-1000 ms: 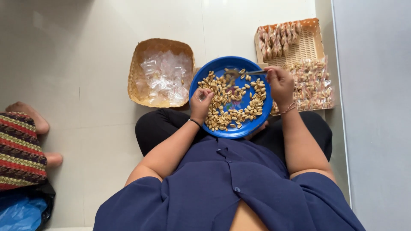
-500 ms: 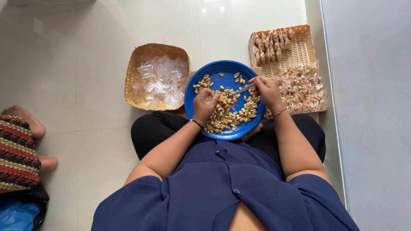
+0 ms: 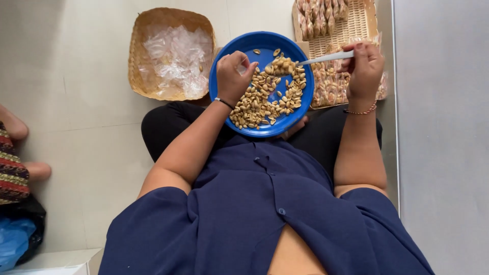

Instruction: Sorting peanuts in a bowl and placing them into small plastic bags.

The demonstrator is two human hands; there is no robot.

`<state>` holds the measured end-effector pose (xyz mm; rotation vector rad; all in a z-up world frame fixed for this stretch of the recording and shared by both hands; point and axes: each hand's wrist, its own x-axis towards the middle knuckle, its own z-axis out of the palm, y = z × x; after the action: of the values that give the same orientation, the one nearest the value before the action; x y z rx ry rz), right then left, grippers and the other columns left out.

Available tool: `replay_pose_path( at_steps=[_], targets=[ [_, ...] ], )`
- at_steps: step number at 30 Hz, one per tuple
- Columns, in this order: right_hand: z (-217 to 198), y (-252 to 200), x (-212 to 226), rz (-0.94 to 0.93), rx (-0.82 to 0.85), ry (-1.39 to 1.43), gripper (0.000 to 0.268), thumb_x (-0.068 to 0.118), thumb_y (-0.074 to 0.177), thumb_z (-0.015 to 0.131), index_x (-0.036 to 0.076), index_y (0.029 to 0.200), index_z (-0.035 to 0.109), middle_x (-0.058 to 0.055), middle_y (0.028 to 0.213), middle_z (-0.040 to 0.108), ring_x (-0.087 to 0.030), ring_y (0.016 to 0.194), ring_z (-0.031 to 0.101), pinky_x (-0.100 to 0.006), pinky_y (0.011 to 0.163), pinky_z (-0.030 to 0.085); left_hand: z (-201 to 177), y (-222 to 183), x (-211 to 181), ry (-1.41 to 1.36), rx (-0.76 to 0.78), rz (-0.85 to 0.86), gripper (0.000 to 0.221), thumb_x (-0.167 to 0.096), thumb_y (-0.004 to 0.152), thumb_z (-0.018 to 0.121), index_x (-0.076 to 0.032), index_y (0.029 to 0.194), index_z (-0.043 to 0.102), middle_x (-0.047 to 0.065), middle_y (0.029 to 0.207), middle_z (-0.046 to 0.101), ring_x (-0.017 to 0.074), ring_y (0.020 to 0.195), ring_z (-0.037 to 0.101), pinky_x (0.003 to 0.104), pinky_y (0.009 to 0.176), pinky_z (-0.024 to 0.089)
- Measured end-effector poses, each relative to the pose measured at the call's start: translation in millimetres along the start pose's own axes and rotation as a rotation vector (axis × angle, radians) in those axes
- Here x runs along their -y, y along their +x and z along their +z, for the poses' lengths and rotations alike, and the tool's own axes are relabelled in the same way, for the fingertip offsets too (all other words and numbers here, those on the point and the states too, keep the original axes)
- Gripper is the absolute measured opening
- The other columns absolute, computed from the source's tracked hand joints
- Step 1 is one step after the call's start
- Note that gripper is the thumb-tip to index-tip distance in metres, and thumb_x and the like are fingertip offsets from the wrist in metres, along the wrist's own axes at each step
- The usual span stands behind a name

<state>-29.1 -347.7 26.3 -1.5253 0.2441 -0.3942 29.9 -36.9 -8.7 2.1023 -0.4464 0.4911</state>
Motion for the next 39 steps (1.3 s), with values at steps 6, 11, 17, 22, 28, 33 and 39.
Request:
replay_pose_path(
  at_steps=[6,11,17,22,28,33,39],
  targets=[
    [15,-18,33,-0.075,-0.028,-0.027,0.023,0.020,0.111,0.056,0.002,0.105,0.068,-0.005,0.076,0.062,-0.008,0.061,0.058,-0.022,0.059,0.057,15,-20,4,0.092,0.119,-0.043,0.018,-0.020,0.086,0.074,-0.016,0.081,0.058,-0.005,0.070,0.062,0.0164,0.068,0.061,0.043,0.104,0.043],
    [29,-28,30,-0.152,0.058,-0.124,0.021,0.014,0.114,0.055,-0.001,0.108,0.067,-0.007,0.080,0.066,-0.009,0.063,0.060,-0.021,0.059,0.055,24,-29,4,0.122,0.107,0.017,0.012,-0.011,0.078,0.069,-0.013,0.083,0.058,-0.001,0.075,0.064,0.0216,0.071,0.061,0.041,0.102,0.044],
    [51,-39,23,-0.209,0.130,-0.150,0.021,0.012,0.111,0.058,-0.002,0.103,0.070,-0.012,0.071,0.064,-0.016,0.060,0.063,-0.026,0.058,0.055,46,-43,18,0.161,0.158,0.009,0.026,-0.027,0.075,0.080,-0.021,0.088,0.058,-0.002,0.080,0.067,0.0222,0.083,0.067,0.043,0.102,0.041],
    [61,-45,23,-0.236,0.222,-0.127,0.026,0.022,0.110,0.059,0.001,0.106,0.074,-0.014,0.065,0.065,-0.018,0.060,0.068,-0.029,0.061,0.057,62,-56,40,0.240,0.162,0.065,0.041,-0.028,0.061,0.080,-0.026,0.094,0.057,-0.003,0.082,0.065,0.0214,0.086,0.070,0.043,0.101,0.044],
    [65,-47,14,-0.186,0.341,-0.153,0.019,0.018,0.107,0.062,0.003,0.108,0.072,-0.013,0.072,0.070,-0.017,0.065,0.070,-0.030,0.065,0.059,61,-55,30,0.195,0.190,0.015,0.040,-0.039,0.066,0.080,-0.025,0.098,0.059,-0.002,0.084,0.066,0.0210,0.089,0.070,0.042,0.104,0.043],
    [77,-53,18,-0.233,0.392,-0.272,0.018,0.019,0.106,0.061,0.006,0.102,0.072,-0.010,0.070,0.072,-0.020,0.066,0.072,-0.033,0.066,0.059,62,-57,32,0.118,0.212,0.030,0.043,-0.044,0.069,0.083,-0.023,0.100,0.060,0.000,0.084,0.067,0.0224,0.088,0.071,0.044,0.105,0.043],
    [77,-55,20,-0.314,0.420,-0.394,0.018,0.019,0.107,0.058,0.008,0.103,0.072,-0.007,0.070,0.074,-0.021,0.068,0.074,-0.033,0.066,0.059,61,-58,30,0.120,0.220,0.035,0.037,-0.050,0.083,0.076,-0.022,0.099,0.059,0.000,0.084,0.067,0.0217,0.089,0.072,0.044,0.104,0.044]
  ],
)
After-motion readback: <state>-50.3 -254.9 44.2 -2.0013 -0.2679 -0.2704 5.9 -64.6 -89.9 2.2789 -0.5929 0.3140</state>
